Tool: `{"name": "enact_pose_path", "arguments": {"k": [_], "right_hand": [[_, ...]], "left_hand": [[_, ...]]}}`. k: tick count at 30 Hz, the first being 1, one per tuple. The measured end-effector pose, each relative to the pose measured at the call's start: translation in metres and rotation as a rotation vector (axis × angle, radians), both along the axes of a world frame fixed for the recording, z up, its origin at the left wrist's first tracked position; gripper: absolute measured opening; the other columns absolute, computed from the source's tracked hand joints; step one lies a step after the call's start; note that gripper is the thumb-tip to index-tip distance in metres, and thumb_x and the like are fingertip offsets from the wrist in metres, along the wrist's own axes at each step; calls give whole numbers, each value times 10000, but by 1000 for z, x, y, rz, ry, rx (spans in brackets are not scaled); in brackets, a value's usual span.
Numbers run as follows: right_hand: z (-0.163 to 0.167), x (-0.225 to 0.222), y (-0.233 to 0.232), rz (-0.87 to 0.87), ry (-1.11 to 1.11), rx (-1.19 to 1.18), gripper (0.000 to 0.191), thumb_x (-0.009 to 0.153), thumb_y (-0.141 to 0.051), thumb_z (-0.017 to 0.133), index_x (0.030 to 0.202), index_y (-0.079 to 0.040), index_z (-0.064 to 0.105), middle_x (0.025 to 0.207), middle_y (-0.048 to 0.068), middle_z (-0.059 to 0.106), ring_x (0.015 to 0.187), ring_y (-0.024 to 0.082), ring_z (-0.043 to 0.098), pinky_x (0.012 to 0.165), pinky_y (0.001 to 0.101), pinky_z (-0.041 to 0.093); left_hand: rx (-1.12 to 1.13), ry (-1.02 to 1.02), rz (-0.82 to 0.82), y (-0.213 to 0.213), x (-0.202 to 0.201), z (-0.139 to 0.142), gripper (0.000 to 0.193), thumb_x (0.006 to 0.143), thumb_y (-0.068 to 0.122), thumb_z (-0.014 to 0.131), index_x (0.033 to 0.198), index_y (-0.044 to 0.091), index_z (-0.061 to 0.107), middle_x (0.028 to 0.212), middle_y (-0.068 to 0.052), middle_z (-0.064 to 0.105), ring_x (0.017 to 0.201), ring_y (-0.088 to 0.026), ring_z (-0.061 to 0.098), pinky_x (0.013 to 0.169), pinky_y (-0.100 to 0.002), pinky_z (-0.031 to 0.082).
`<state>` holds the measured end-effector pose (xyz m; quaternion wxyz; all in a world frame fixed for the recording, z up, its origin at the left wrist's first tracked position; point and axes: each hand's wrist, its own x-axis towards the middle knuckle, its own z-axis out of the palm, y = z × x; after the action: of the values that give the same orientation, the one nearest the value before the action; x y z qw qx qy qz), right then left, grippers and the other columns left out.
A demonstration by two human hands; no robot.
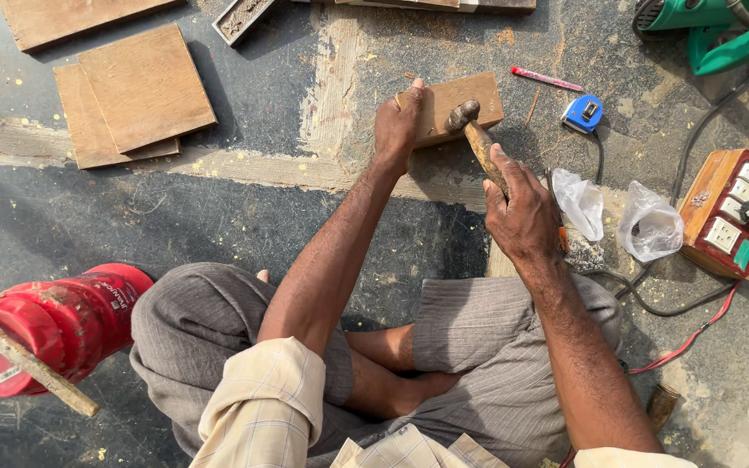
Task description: The person sits on the floor assembling small wooden boxes. They apply glue with a brush from a red container, position wood pieces, hammer nails into the joints, check corners with a try square, and measure a piece with a tape measure.
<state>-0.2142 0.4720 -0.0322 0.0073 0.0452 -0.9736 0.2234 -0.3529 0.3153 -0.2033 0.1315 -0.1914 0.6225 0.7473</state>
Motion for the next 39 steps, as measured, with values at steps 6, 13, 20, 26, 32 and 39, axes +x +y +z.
{"name": "enact_pose_path", "arguments": {"k": [6, 13, 20, 26, 32, 39], "right_hand": [[5, -3, 15, 100, 124, -83, 467, 1003, -81, 712, 1450, -60, 576, 1347, 205, 671, 1208, 353, 700, 978, 408, 597], [-7, 4, 11, 234, 245, 53, 476, 952, -72, 754, 1409, -32, 623, 1210, 211, 721, 1045, 331, 728, 903, 434, 623], [-9, 3, 17, 253, 377, -95, 440, 1041, -62, 713, 1452, -53, 557, 1280, 241, 681, 1135, 340, 722, 906, 400, 646], [-20, -3, 21, 230, 320, -99, 425, 1052, -75, 711, 1457, -38, 586, 1264, 197, 697, 1050, 274, 731, 801, 353, 652], [-20, -2, 25, 265, 347, -81, 462, 1029, -109, 711, 1470, -60, 581, 1271, 196, 696, 1089, 268, 723, 852, 366, 642], [-30, -1, 33, 228, 327, -123, 440, 1051, -95, 681, 1473, -51, 565, 1274, 255, 691, 1062, 284, 731, 823, 357, 655]], "left_hand": [[-68, 135, 96, 3, 4, -8, 575, 921, 586, 647, 869, 15, 693, 730, -79, 688, 630, -147, 692, 539, -329, 607], [-119, 157, 99, 5, 7, -9, 561, 932, 599, 638, 847, 51, 726, 723, -48, 701, 636, -119, 691, 568, -304, 586], [-97, 123, 108, 2, 10, -12, 547, 939, 585, 645, 849, 50, 717, 705, -39, 659, 619, -128, 647, 535, -322, 540], [-55, 206, 151, 4, 13, -10, 536, 949, 578, 657, 829, 57, 699, 702, -33, 665, 621, -105, 636, 553, -282, 549], [-42, 190, 79, 1, 14, -11, 559, 936, 607, 569, 802, 74, 675, 668, -41, 672, 561, -112, 660, 483, -300, 558], [-101, 204, 96, 3, 12, -11, 489, 950, 587, 589, 810, 124, 660, 689, -15, 661, 637, -95, 673, 583, -309, 591]]}}
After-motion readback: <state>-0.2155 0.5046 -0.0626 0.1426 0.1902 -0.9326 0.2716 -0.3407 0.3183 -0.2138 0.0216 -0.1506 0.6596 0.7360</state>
